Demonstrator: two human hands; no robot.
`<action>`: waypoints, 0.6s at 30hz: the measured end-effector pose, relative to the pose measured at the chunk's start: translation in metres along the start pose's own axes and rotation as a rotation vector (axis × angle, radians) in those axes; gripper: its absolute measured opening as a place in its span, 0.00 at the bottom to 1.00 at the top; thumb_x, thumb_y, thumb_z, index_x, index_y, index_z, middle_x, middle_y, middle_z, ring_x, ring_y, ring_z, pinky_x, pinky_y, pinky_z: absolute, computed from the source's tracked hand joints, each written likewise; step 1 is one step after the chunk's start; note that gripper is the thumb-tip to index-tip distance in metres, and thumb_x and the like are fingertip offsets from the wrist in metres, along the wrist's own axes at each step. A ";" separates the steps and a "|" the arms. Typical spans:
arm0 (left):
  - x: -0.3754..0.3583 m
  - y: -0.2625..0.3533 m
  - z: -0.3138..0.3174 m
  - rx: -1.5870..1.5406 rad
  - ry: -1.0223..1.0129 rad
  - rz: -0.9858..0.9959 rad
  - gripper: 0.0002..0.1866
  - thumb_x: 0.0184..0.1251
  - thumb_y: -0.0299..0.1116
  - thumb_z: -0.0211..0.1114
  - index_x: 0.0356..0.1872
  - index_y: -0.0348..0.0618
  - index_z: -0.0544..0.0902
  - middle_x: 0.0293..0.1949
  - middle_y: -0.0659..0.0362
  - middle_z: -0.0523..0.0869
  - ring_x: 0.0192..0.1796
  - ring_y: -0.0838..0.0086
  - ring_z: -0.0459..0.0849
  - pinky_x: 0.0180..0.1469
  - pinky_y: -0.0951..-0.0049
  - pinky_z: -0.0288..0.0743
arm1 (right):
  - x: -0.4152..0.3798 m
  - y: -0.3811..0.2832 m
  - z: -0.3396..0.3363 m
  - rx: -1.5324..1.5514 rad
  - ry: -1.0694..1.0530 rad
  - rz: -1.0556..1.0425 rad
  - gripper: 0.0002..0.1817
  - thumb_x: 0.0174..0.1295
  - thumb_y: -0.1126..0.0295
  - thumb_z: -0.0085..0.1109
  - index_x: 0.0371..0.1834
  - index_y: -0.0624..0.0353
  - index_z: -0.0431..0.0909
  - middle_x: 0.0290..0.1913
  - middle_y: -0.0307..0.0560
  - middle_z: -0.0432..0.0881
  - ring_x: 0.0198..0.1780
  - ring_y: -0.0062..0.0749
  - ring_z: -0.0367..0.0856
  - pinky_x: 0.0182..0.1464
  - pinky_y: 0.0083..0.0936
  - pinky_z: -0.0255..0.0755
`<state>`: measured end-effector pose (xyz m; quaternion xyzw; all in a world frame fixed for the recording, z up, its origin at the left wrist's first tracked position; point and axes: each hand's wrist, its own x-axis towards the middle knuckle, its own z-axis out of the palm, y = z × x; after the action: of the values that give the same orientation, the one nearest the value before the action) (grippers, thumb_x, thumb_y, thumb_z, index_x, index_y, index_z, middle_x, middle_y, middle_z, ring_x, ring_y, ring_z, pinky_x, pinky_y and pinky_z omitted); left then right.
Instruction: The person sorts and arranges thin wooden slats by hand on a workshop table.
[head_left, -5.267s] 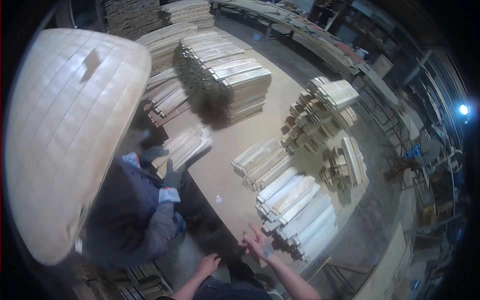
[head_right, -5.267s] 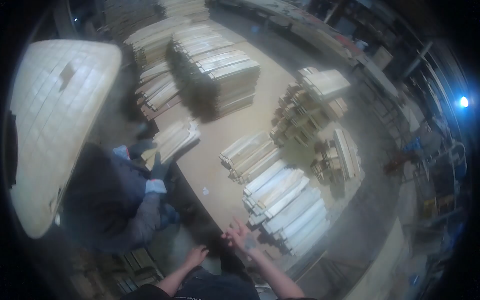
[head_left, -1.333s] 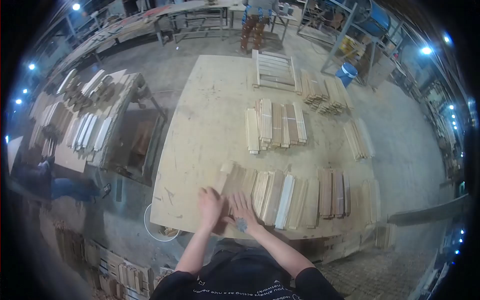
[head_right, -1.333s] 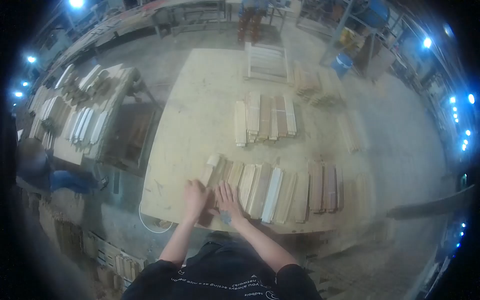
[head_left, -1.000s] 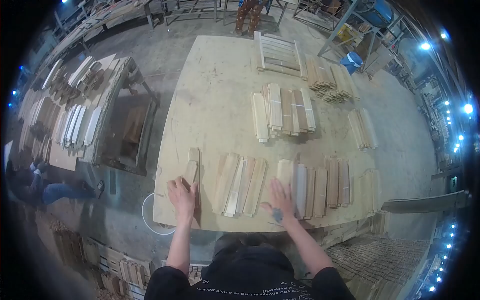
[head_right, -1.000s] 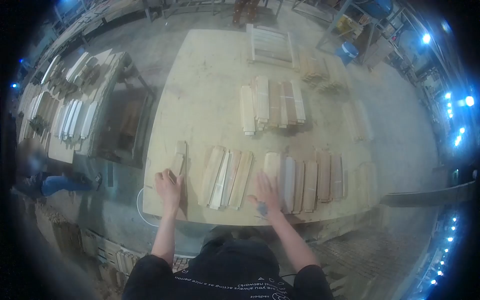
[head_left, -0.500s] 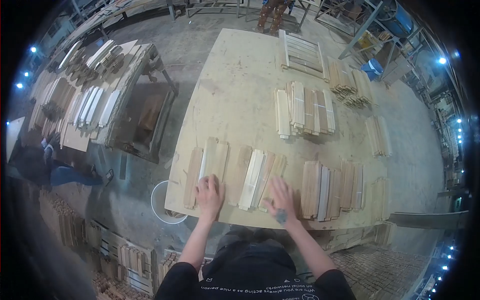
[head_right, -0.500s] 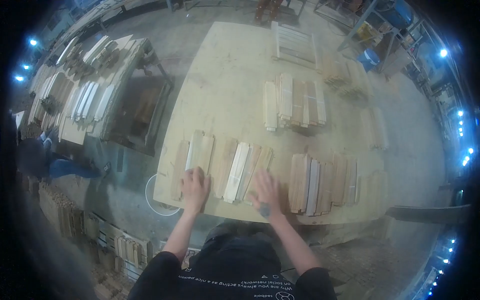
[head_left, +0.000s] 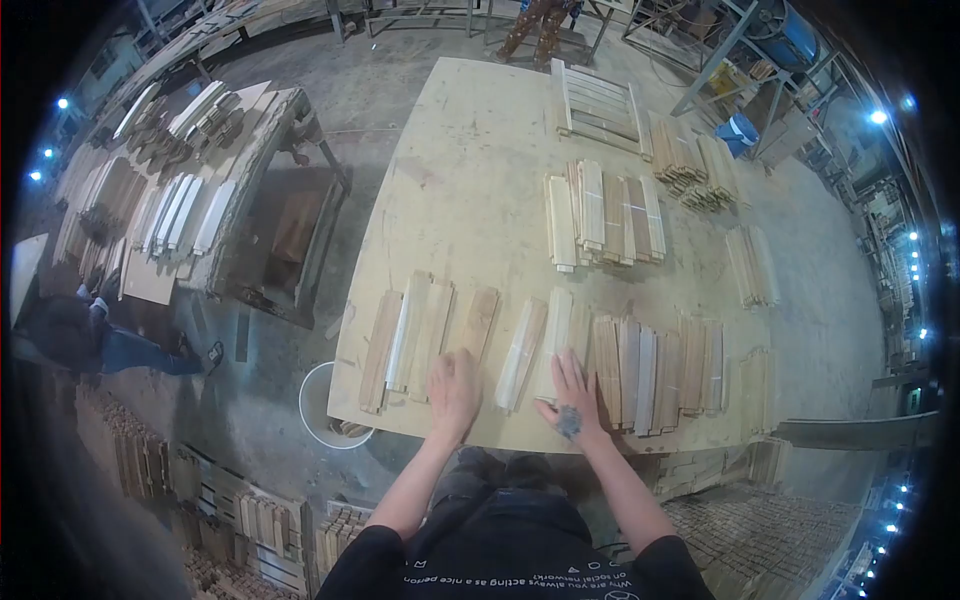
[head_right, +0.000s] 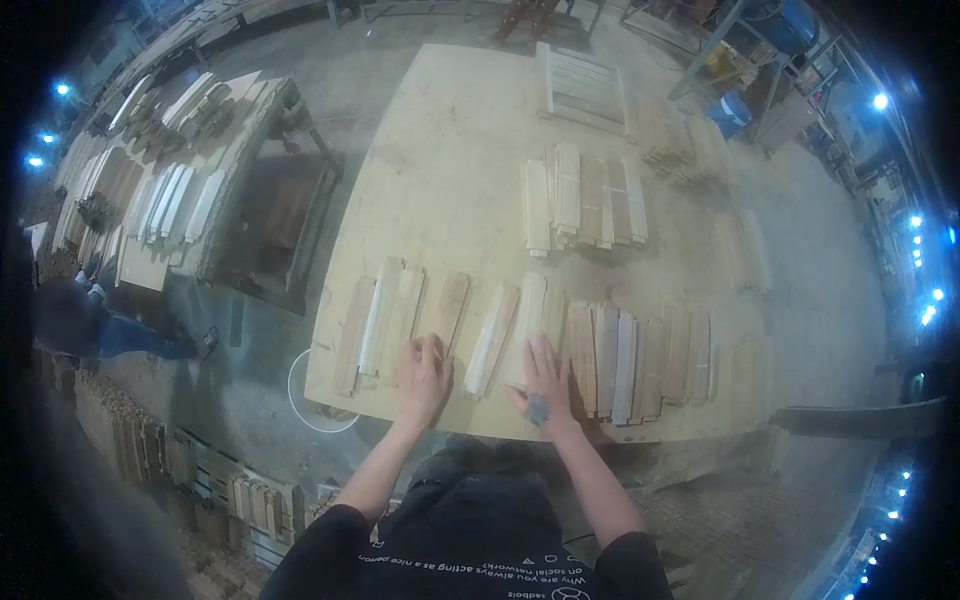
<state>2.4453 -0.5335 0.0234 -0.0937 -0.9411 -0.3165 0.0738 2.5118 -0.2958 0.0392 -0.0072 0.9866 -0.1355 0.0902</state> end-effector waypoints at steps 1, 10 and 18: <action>-0.002 -0.004 0.001 0.005 0.011 -0.019 0.18 0.62 0.33 0.68 0.52 0.43 0.77 0.49 0.47 0.80 0.51 0.52 0.78 0.48 0.52 0.70 | -0.004 0.005 0.000 -0.016 -0.001 0.018 0.52 0.62 0.47 0.64 0.83 0.61 0.50 0.84 0.62 0.45 0.85 0.53 0.44 0.80 0.64 0.40; 0.003 -0.045 -0.052 0.271 0.299 -0.026 0.25 0.60 0.40 0.74 0.57 0.44 0.79 0.49 0.46 0.79 0.52 0.50 0.79 0.50 0.53 0.72 | 0.001 -0.039 0.002 0.158 0.288 -0.048 0.43 0.60 0.54 0.70 0.77 0.56 0.64 0.79 0.65 0.56 0.79 0.65 0.53 0.78 0.56 0.51; -0.002 -0.118 -0.090 0.174 0.150 -0.232 0.28 0.60 0.38 0.76 0.61 0.40 0.79 0.48 0.45 0.79 0.52 0.48 0.79 0.52 0.51 0.73 | 0.053 -0.148 0.010 0.303 -0.003 -0.136 0.35 0.59 0.51 0.70 0.69 0.50 0.75 0.65 0.52 0.72 0.69 0.54 0.68 0.68 0.52 0.64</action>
<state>2.4278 -0.6810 0.0250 0.0461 -0.9612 -0.2464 0.1148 2.4597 -0.4435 0.0604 -0.0606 0.9520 -0.2886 0.0825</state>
